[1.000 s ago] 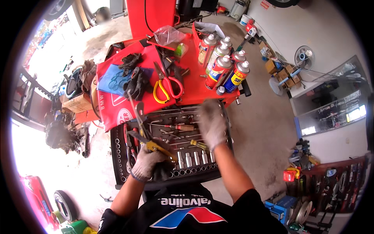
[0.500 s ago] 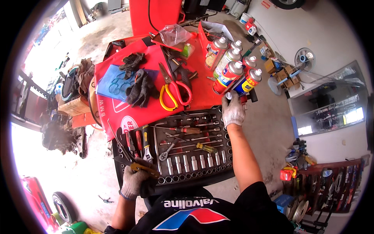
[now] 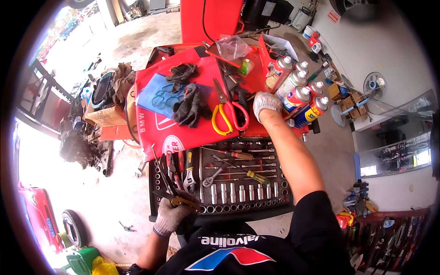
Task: The person organizes tools in a blue tray, then moves around the garage handling a brake disc, a spray can, and various hand tools. They place items on shelves and a red tool cart while walking through the workspace.
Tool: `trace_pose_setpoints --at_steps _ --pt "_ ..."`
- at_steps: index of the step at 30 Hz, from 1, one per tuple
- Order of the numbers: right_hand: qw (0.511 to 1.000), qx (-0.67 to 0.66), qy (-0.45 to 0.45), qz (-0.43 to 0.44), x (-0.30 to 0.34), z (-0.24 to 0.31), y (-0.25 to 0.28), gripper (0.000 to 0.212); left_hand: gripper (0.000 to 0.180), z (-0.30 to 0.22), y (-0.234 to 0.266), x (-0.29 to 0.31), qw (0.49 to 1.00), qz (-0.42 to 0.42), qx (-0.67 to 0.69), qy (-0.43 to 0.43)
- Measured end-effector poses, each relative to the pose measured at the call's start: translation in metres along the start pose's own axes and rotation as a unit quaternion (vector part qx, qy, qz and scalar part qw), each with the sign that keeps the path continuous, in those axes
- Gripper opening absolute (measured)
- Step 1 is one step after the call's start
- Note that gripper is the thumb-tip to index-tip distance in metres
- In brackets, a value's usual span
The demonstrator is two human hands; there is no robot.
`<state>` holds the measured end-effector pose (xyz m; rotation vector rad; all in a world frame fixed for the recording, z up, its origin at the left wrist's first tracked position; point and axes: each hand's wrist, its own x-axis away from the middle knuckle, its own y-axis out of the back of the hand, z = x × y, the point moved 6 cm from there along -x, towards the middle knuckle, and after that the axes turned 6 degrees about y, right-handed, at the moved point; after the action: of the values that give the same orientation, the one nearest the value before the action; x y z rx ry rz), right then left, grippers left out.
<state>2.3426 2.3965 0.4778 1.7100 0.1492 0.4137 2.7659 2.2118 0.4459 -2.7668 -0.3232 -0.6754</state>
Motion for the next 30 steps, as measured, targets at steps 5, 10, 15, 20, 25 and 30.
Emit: trace_pose_setpoints --at_steps 5,10,15,20,25,30 --pt "0.987 0.160 0.029 0.004 -0.012 0.014 -0.016 0.032 0.028 -0.006 0.019 0.002 1.000 0.001 0.020 0.002" --pt "0.983 0.166 0.037 -0.072 0.001 0.016 0.000 0.031 0.027 -0.007 0.032 -0.008 1.000 0.011 0.013 0.015" --pt "0.938 -0.215 0.105 -0.249 0.097 0.076 0.048 0.038 0.027 -0.007 0.051 -0.010 1.000 0.005 0.009 0.013" --pt "0.993 -0.026 0.077 -0.083 0.100 0.114 0.032 0.064 0.023 -0.014 0.036 -0.022 0.990 0.061 0.125 0.039" --pt "0.965 -0.151 0.033 -0.210 0.120 0.064 0.046 0.068 0.027 -0.013 0.011 -0.027 0.991 0.096 0.068 0.065" --pt "0.790 -0.576 0.055 -0.202 0.211 0.020 0.029 0.068 0.027 -0.016 0.003 -0.016 0.993 0.100 0.005 0.060"
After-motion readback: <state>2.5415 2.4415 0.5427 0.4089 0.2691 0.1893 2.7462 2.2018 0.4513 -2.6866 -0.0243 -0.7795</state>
